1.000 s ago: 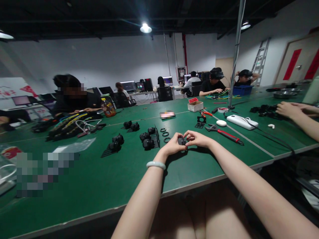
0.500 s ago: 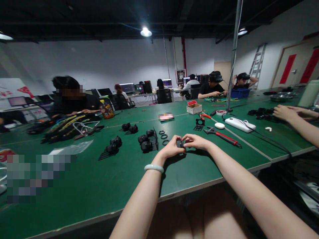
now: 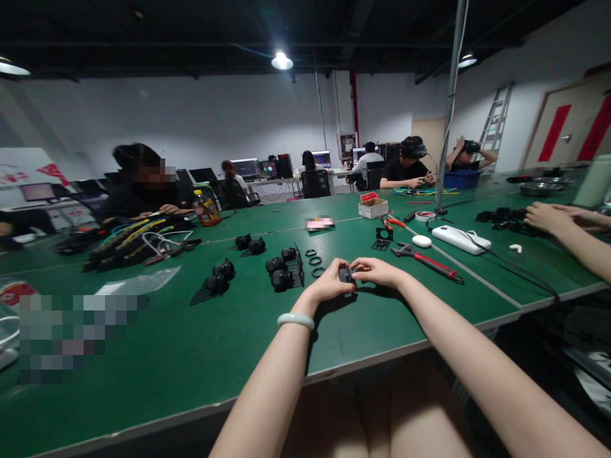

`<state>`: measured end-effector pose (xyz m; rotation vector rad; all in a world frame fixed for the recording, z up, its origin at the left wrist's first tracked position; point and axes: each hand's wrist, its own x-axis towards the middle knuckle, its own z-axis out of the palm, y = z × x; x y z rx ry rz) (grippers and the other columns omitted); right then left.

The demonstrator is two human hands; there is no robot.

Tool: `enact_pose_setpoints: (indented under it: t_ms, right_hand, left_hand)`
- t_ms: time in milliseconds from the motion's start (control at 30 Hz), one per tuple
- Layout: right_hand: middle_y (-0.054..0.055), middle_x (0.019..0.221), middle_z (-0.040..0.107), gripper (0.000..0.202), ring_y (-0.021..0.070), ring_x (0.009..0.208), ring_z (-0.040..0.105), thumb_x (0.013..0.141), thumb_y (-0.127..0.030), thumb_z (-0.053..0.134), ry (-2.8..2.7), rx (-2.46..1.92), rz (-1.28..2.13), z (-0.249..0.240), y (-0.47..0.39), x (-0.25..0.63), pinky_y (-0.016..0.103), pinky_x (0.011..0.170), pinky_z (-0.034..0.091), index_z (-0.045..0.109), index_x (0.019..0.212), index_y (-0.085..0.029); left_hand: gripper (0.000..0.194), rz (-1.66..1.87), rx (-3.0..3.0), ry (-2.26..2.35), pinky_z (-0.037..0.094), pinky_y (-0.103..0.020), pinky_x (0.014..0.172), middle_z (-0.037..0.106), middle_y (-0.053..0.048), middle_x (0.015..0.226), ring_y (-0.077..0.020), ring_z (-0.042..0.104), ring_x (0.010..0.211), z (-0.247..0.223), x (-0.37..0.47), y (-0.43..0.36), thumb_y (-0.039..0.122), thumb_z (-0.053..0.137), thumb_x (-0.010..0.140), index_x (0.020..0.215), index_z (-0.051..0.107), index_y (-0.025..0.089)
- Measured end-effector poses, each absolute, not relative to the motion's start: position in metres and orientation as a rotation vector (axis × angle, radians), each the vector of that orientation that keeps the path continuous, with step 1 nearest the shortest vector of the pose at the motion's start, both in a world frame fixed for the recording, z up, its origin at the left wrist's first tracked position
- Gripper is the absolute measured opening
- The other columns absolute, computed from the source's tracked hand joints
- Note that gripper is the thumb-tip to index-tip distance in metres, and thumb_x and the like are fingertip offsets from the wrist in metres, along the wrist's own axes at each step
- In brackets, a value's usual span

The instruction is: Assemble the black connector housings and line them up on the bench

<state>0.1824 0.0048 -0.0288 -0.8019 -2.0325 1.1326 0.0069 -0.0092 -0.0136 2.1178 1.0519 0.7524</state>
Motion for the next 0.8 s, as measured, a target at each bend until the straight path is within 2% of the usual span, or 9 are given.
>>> enact_pose_setpoints:
  t_ms: [600, 800]
  right_hand:
    - [0.003, 0.076, 0.053, 0.035, 0.0091, 0.063, 0.044, 0.07, -0.038, 0.045, -2.105, -0.878, 1.002, -0.028, 0.0049, 0.181, 0.021, 0.058, 0.035, 0.053, 0.09, -0.011]
    - [0.004, 0.078, 0.052, 0.035, 0.0092, 0.065, 0.044, 0.068, -0.04, 0.048, -2.051, -0.909, 1.057, -0.0342, 0.0103, 0.1821, 0.021, 0.058, 0.036, 0.051, 0.09, -0.012]
  left_hand:
    - [0.046, 0.76, 2.121, 1.056, 0.037, -0.02, 0.056, 0.044, 0.001, 0.079, -0.009, 0.043, 0.067, -0.0126, 0.008, -0.0098, 0.021, 0.059, 0.052, 0.093, 0.038, 0.017]
    - [0.047, 0.765, 2.106, 1.072, 0.037, -0.021, 0.058, 0.043, 0.001, 0.08, -0.01, 0.043, 0.069, -0.0115, 0.0087, -0.0113, 0.021, 0.059, 0.052, 0.093, 0.038, 0.016]
